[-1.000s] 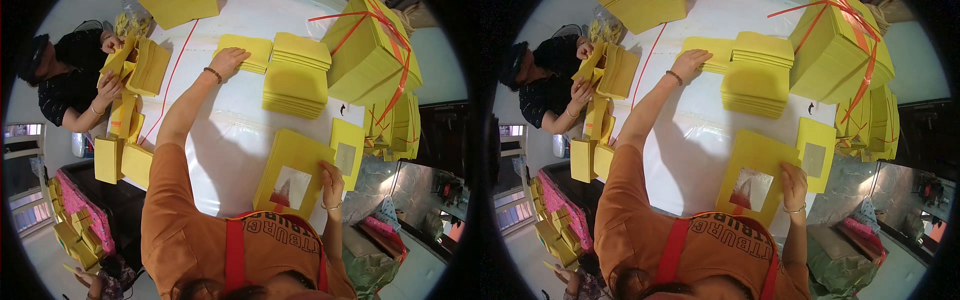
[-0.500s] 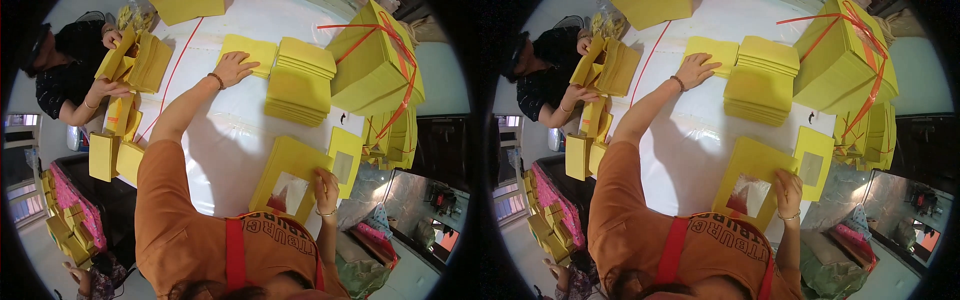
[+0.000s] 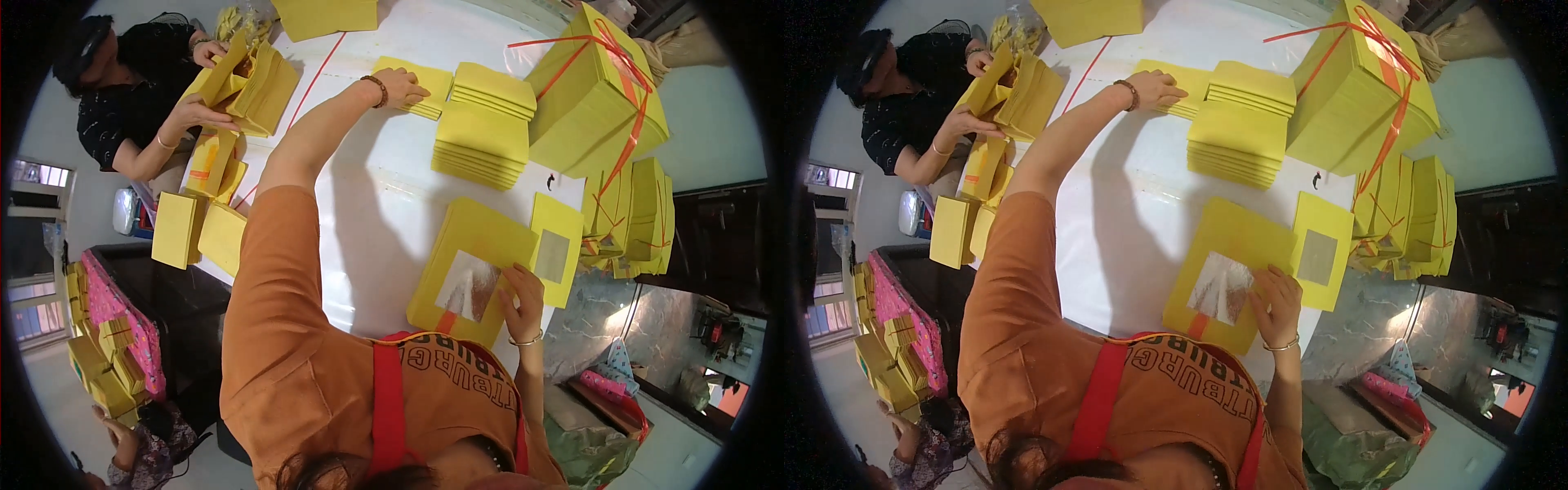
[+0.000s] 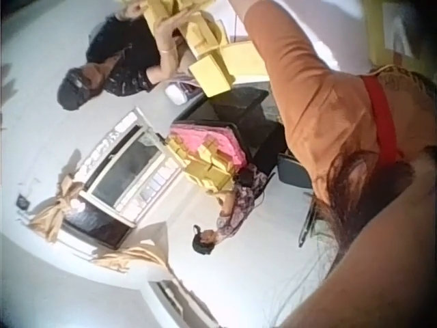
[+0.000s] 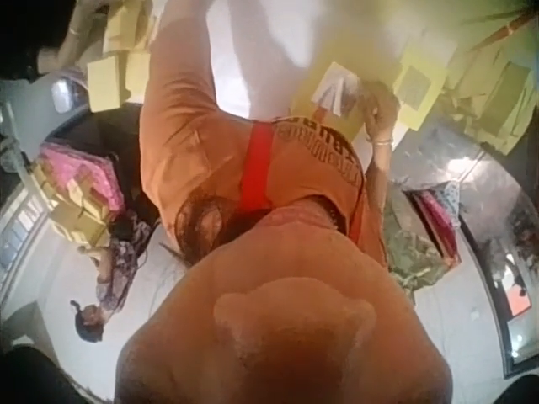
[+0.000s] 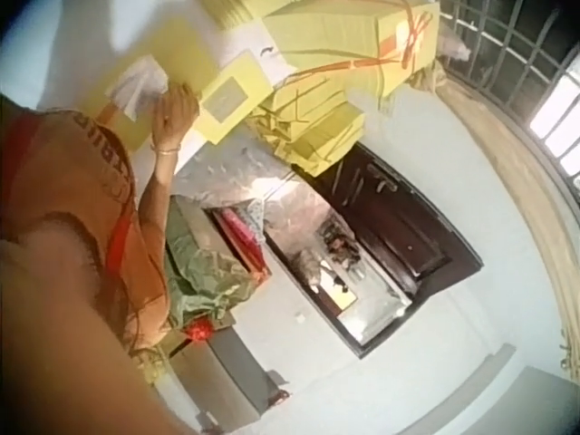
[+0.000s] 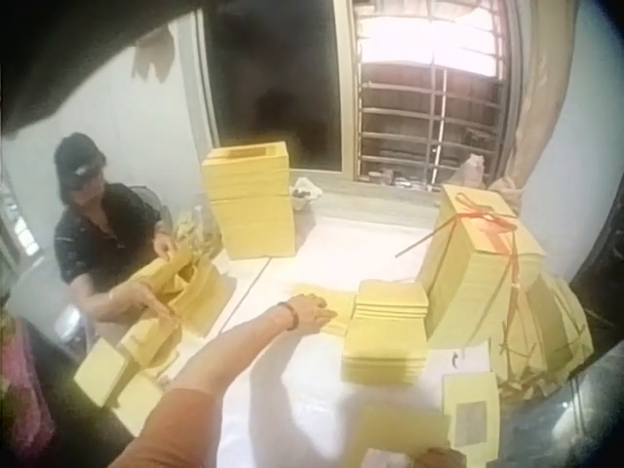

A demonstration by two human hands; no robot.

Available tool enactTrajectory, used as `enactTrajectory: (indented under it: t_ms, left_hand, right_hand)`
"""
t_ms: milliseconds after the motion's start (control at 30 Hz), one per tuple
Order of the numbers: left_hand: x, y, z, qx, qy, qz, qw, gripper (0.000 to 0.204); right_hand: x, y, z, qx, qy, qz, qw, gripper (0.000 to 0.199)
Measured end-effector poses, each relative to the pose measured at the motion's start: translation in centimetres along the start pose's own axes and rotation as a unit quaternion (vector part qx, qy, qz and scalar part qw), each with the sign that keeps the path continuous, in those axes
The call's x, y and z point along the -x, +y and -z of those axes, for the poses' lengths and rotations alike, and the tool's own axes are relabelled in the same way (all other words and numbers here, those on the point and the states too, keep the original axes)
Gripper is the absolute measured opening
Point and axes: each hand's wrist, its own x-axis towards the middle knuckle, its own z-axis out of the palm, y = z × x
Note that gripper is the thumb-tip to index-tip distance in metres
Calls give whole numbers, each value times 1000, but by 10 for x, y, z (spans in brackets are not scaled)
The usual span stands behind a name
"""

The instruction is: Applying foil patches and organizing stacks of yellow paper sheets.

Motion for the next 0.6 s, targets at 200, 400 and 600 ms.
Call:
enactTrajectory:
  t_ms: [200, 400, 600]
  left_hand:
    - [3, 10, 7, 39, 48, 15, 998, 37]
    - [50, 51, 31, 110, 190, -5, 976, 31]
    - [130, 229, 11, 234, 193, -228, 925, 28]
  right_hand:
    - [19, 7, -9, 1, -19, 7, 1000, 31]
    - [24, -1, -14, 6, -19, 28, 999, 31]
    - [39, 23, -36, 4, -26, 34, 999, 28]
